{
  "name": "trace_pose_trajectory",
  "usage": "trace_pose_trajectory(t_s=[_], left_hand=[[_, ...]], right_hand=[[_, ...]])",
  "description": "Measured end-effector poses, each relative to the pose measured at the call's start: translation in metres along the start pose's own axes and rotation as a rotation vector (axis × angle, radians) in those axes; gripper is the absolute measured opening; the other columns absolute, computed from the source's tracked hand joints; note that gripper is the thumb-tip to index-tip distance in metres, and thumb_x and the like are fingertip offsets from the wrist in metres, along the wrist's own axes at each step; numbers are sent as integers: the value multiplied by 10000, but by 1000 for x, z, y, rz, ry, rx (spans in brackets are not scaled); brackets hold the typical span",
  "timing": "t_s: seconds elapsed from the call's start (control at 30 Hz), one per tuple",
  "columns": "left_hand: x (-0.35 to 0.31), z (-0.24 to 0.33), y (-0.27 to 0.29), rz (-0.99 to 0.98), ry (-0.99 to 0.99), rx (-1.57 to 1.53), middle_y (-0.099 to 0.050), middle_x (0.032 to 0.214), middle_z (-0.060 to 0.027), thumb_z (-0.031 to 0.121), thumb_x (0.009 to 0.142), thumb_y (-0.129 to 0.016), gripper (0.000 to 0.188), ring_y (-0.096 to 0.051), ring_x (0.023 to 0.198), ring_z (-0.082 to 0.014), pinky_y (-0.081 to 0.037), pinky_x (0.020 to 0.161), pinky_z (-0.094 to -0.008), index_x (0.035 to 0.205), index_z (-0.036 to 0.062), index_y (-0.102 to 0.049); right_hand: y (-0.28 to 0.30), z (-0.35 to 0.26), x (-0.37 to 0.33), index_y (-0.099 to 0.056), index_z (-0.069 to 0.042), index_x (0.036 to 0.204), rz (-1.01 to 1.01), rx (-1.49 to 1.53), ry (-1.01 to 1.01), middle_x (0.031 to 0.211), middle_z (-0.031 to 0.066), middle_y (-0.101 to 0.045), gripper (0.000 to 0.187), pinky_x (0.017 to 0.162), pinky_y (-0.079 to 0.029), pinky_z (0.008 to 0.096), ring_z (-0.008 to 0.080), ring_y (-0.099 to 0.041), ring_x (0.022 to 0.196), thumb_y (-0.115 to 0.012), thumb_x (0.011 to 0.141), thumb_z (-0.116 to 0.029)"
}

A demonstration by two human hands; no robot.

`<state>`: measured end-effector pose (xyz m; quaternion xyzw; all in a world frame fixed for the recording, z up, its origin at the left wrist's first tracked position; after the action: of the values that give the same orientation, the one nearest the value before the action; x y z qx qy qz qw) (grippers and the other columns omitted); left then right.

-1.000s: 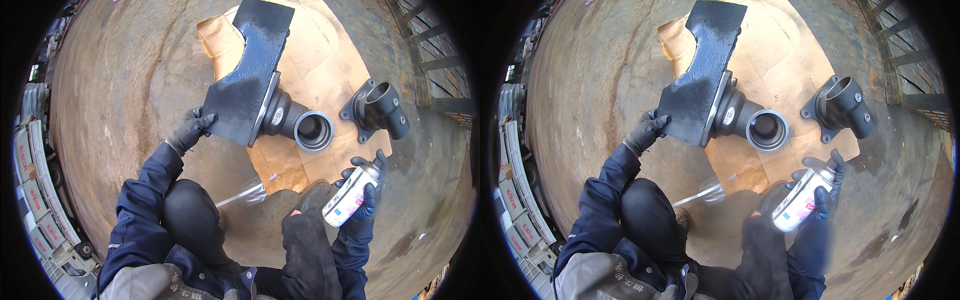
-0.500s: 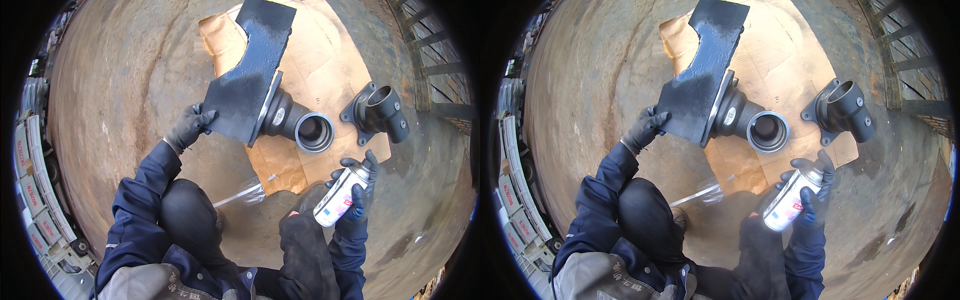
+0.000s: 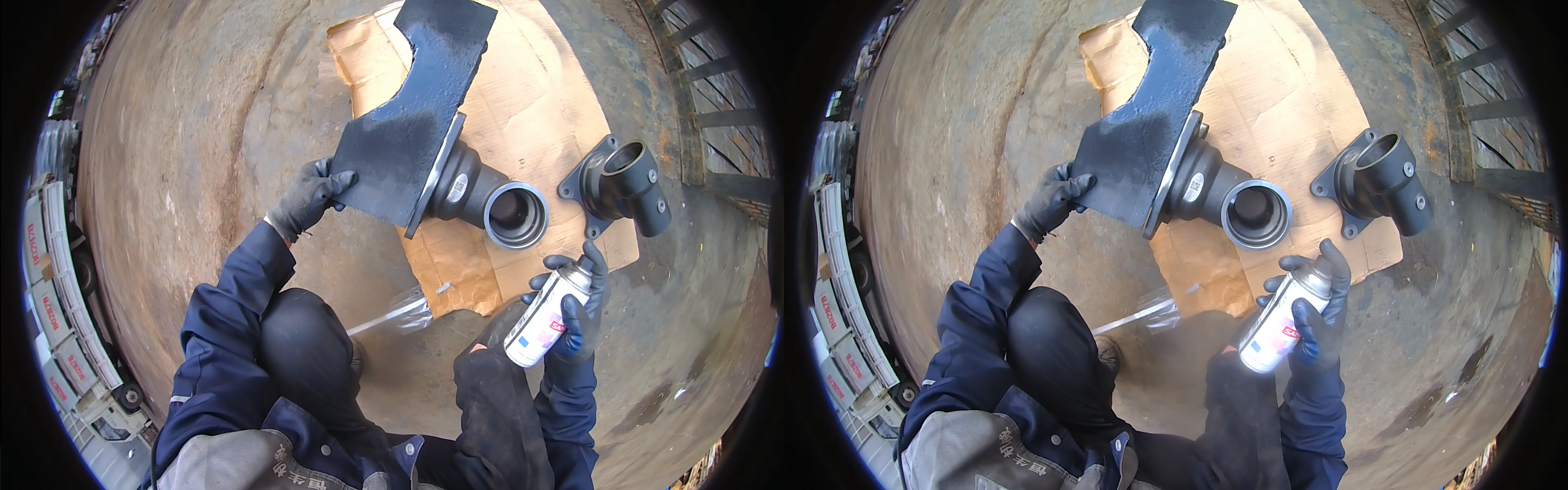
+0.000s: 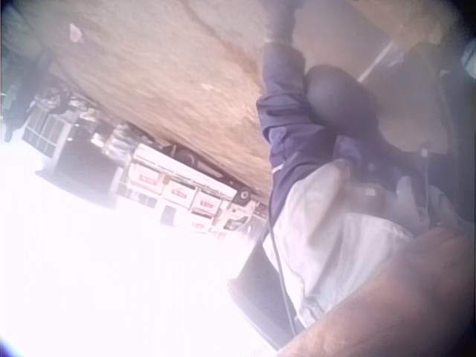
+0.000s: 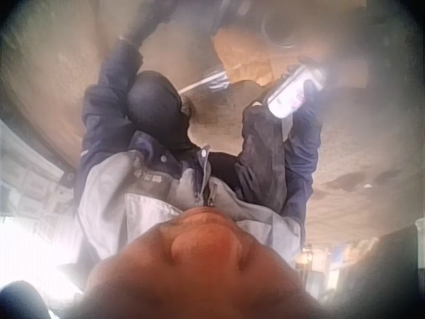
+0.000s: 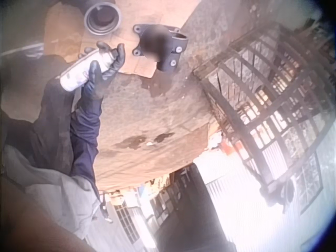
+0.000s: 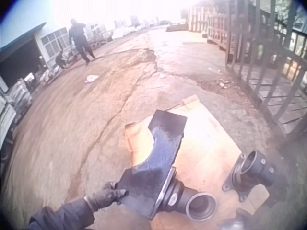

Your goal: The person places two metal pipe fittings and a flat metal piece on a cardboard sheet on the ground. They then use a spray can to apply black paint to each item, rotating them to cover all sides. The person repeats the spraying on the flat piece and the fittings multiple times before setting the can down.

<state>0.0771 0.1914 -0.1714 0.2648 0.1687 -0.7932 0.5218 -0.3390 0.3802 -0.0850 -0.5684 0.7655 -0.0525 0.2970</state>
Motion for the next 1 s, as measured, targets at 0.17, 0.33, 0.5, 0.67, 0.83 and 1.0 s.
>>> trace_pose_trajectory(t_s=[0.17, 0.33, 0.5, 0.67, 0.83, 1.0], left_hand=[[0, 2, 0, 3, 13, 16, -702, 865, 20, 347, 1037, -781, 329, -608, 703, -51, -502, 625, -240, 1147, 40, -736], [-2, 4, -1, 19, 33, 41, -710, 883, 18, 341, 1037, -780, 343, -619, 723, -49, -516, 639, -238, 1182, 33, -738], [-1, 4, 0, 17, 7, 40, -703, 887, 19, 342, 1034, -783, 339, -619, 736, -53, -520, 649, -238, 1161, 29, -747], [1, 4, 0, 29, -24, 75, -675, 846, 24, 347, 1032, -787, 316, -590, 711, -60, -496, 634, -248, 1093, 41, -741], [0, 3, -2, 44, -37, 48, -640, 790, 34, 333, 1034, -785, 279, -554, 666, -58, -448, 606, -248, 1029, 61, -721], [-2, 5, -2, 65, -9, 76, -644, 786, 36, 340, 1030, -790, 287, -554, 657, -61, -446, 606, -245, 1022, 61, -725]], right_hand=[[-3, -1, 5, -395, -171, 1661, -19, -46, -2, 1329, 194, -636, 875, 898, -680, 412, 272, -745, 1073, -837, 908, -219], [-14, -5, 16, -394, -121, 1656, -58, -145, 3, 1360, 184, -619, 869, 952, -648, 405, 254, -717, 1122, -816, 896, -126], [-44, -20, 31, -402, -6, 1631, -156, -486, 219, 1404, 184, -601, 851, 1056, -573, 393, 250, -657, 1253, -802, 880, -24], [-76, -20, 47, -474, 34, 1585, -225, -748, 450, 1429, 192, -609, 808, 1064, -558, 401, 274, -644, 1290, -835, 866, -38], [-93, 8, 50, -501, -19, 1582, -250, -866, 497, 1496, 190, -589, 816, 1139, -506, 423, 296, -608, 1362, -851, 844, -32], [-95, 30, 56, -529, -30, 1548, -189, -867, 438, 1378, 174, -654, 783, 1043, -546, 426, 307, -673, 1246, -888, 865, -162]])
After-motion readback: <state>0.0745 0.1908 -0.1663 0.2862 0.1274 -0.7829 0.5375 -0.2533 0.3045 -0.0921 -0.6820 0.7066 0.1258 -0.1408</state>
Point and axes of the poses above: each hand's wrist, its own x-axis towards the middle knuckle, its own y-axis out of the back of the hand, z = x × y, the point moved 3 cm from there along x, towards the middle knuckle
